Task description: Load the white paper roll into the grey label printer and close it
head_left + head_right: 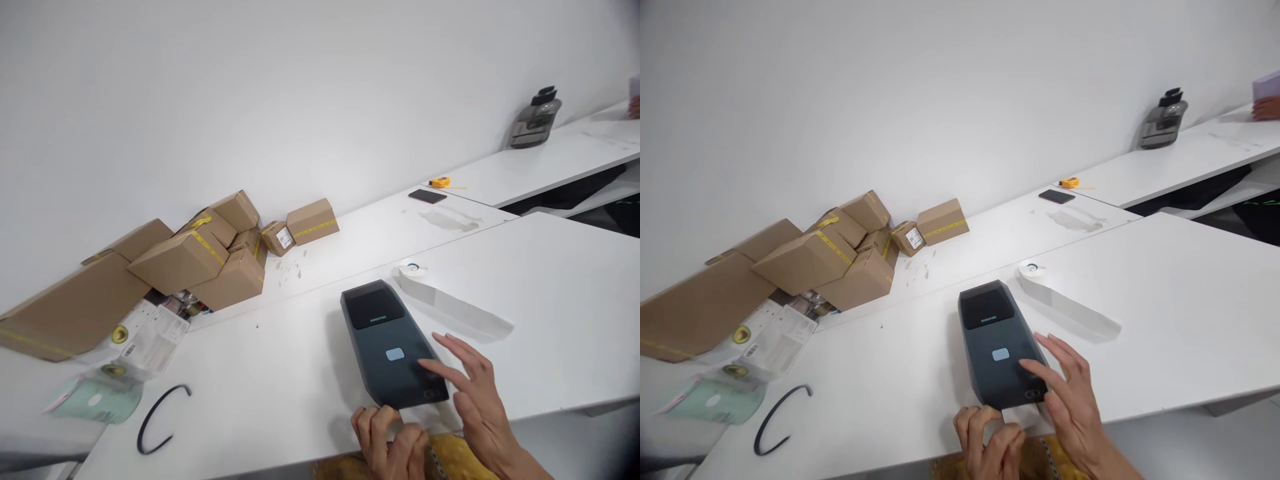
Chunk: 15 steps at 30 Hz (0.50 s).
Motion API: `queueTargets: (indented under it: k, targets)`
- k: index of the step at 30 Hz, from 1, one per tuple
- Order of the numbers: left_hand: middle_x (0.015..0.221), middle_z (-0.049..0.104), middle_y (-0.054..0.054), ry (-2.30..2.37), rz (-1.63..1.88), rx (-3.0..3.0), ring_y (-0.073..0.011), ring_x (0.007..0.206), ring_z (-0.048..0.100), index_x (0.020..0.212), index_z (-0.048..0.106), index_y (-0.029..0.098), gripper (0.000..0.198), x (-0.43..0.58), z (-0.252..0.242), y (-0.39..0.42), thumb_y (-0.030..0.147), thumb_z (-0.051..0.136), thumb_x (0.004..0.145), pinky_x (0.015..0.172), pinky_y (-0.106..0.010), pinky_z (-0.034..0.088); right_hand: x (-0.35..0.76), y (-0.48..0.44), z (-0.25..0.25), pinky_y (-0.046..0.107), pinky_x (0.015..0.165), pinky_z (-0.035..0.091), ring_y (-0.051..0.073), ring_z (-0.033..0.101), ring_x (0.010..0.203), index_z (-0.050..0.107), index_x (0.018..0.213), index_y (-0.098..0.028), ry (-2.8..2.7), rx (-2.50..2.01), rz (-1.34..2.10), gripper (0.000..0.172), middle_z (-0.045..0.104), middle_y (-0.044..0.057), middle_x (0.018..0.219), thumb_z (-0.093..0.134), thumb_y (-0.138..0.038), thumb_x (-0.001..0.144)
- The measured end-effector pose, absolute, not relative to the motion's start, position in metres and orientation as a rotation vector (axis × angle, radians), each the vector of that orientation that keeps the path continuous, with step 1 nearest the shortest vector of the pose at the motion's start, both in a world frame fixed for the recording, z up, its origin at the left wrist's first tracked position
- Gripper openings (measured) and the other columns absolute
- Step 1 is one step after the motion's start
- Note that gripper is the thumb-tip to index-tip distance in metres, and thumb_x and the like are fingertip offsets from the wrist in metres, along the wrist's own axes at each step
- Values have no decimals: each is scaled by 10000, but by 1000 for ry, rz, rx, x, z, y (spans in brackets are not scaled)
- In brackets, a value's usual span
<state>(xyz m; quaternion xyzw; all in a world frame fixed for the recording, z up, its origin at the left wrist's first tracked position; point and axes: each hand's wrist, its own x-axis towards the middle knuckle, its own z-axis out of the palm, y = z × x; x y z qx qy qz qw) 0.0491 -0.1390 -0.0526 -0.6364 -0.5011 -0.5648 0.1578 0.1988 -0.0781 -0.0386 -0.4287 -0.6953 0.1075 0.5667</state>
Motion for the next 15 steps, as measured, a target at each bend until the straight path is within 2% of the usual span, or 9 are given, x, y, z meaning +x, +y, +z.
queueTargets:
  k: [2, 4, 9, 12, 15]
  targets:
    - [969, 683, -104, -1468, -1635, -1809, -248, 918, 616, 926, 656, 231, 248, 44, -57, -142, 370, 456, 975, 852, -440, 480, 194, -69, -24, 543, 1111, 283, 347, 321, 1435, 668, 1221, -332, -1770, -940, 131, 403, 435, 13, 1548, 326, -412, 1023]
    - [1103, 684, -138, -1512, -1658, -1772, -282, 1041, 618, 1098, 610, 230, 325, 37, -61, -143, 450, 403, 981, 892, -463, 495, 190, -62, -14, 536, 1140, 232, 335, 302, 1456, 663, 1237, -336, -1869, -927, 20, 369, 417, -5, 1573, 375, -363, 1007]
    - [1310, 626, -146, -1692, -1760, -1734, -286, 1213, 585, 1364, 488, 242, 417, 30, -61, -138, 317, 439, 957, 968, -442, 509, 188, -53, -10, 520, 1184, 145, 296, 328, 1461, 678, 1208, -331, -1970, -951, -119, 325, 517, -4, 1510, 460, -290, 971]
    - [1453, 516, -158, -1838, -1833, -1747, -276, 1333, 514, 1447, 409, 214, 488, 36, -51, -134, 255, 411, 961, 1053, -420, 478, 190, -52, -10, 516, 1198, 109, 272, 347, 1455, 682, 1194, -351, -1989, -961, -134, 310, 564, -23, 1468, 480, -275, 970]
    - [1538, 440, -143, -2015, -1885, -1758, -255, 1408, 451, 1497, 364, 204, 528, 43, -39, -131, 257, 395, 973, 1095, -358, 458, 194, -53, -13, 506, 1207, 99, 273, 327, 1467, 673, 1223, -367, -2000, -964, -86, 316, 533, -37, 1496, 480, -302, 981]
